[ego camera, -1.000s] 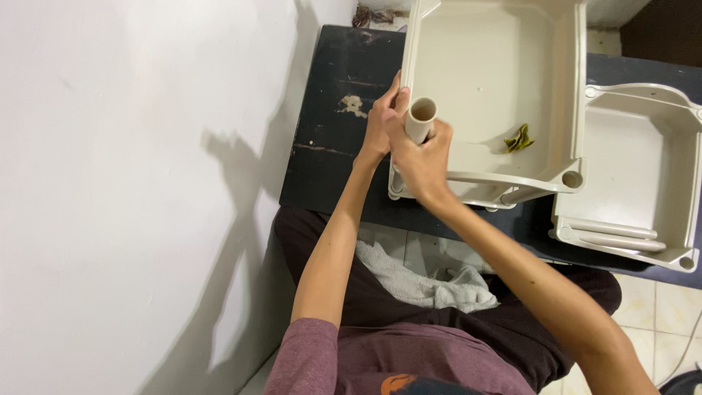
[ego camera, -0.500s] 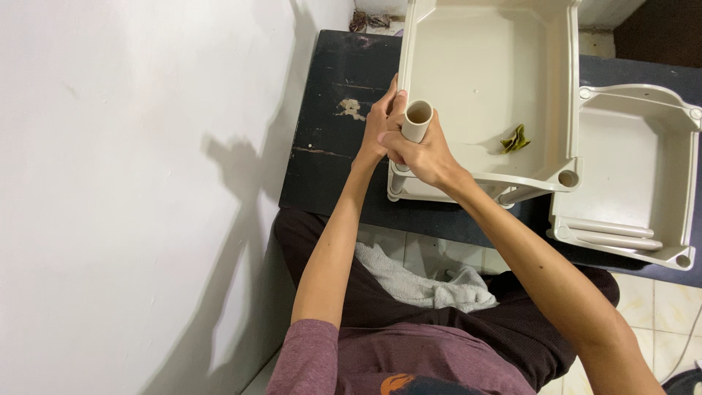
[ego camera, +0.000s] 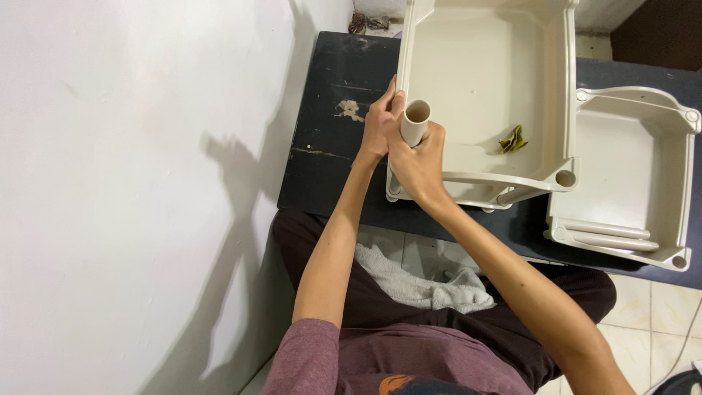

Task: The person sits on the floor and assembles a white plastic stool. They use a small green cloth to wipe the cylindrical legs before inserting them into the base. The person handles the legs and base one at a time, repeatedly wiping and inserting the parts.

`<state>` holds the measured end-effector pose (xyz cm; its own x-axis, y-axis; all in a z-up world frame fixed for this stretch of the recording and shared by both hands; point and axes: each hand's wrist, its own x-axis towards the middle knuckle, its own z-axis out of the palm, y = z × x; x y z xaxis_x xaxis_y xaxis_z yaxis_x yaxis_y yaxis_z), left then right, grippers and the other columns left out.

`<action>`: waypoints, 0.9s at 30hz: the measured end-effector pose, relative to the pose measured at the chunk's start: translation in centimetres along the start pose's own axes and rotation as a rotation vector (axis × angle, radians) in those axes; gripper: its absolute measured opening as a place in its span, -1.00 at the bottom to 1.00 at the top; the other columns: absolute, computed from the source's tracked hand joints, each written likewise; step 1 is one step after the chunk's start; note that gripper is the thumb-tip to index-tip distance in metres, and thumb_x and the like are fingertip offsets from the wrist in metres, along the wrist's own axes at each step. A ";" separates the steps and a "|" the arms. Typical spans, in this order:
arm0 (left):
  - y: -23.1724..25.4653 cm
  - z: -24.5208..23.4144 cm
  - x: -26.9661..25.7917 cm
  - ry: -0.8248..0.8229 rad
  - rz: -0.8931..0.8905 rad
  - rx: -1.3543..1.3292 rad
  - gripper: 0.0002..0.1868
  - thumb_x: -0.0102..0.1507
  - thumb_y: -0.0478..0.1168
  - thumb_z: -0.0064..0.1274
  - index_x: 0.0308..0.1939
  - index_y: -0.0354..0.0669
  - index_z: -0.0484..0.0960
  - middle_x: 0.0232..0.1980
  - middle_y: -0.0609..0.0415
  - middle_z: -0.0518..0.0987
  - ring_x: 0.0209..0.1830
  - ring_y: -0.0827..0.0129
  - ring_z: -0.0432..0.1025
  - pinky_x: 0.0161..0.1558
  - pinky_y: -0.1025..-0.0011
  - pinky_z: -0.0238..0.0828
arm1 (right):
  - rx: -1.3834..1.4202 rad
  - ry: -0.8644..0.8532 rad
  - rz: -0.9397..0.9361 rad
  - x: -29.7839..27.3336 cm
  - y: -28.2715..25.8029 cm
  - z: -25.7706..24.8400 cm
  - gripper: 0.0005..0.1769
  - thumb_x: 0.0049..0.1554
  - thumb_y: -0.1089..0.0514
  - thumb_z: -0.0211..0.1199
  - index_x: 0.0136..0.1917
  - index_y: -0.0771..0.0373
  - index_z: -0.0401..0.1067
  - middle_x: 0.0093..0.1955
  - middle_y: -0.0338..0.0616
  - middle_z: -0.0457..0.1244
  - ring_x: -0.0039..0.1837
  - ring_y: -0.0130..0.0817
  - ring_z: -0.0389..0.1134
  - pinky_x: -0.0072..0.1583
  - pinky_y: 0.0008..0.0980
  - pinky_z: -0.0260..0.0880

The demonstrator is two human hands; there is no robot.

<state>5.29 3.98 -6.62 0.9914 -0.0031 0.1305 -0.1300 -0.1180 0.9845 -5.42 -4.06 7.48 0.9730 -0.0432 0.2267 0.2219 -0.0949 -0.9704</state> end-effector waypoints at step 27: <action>0.3 -0.1 -0.1 -0.033 0.053 -0.030 -0.39 0.45 0.08 -0.19 0.55 0.03 0.21 -0.06 0.00 0.71 -0.16 0.36 0.59 -0.12 0.35 0.56 | 0.124 -0.177 -0.055 1.5 -1.0 -1.1 -0.64 0.20 0.28 0.26 -0.41 0.26 0.29 -0.49 -0.32 0.14 -0.43 -0.60 0.12 -0.37 -0.49 0.06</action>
<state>5.12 4.04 -6.28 0.9830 -0.0411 0.1789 -0.1819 -0.0869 0.9795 -4.22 -5.14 8.86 0.9528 0.1353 0.2718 0.2701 0.0316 -0.9623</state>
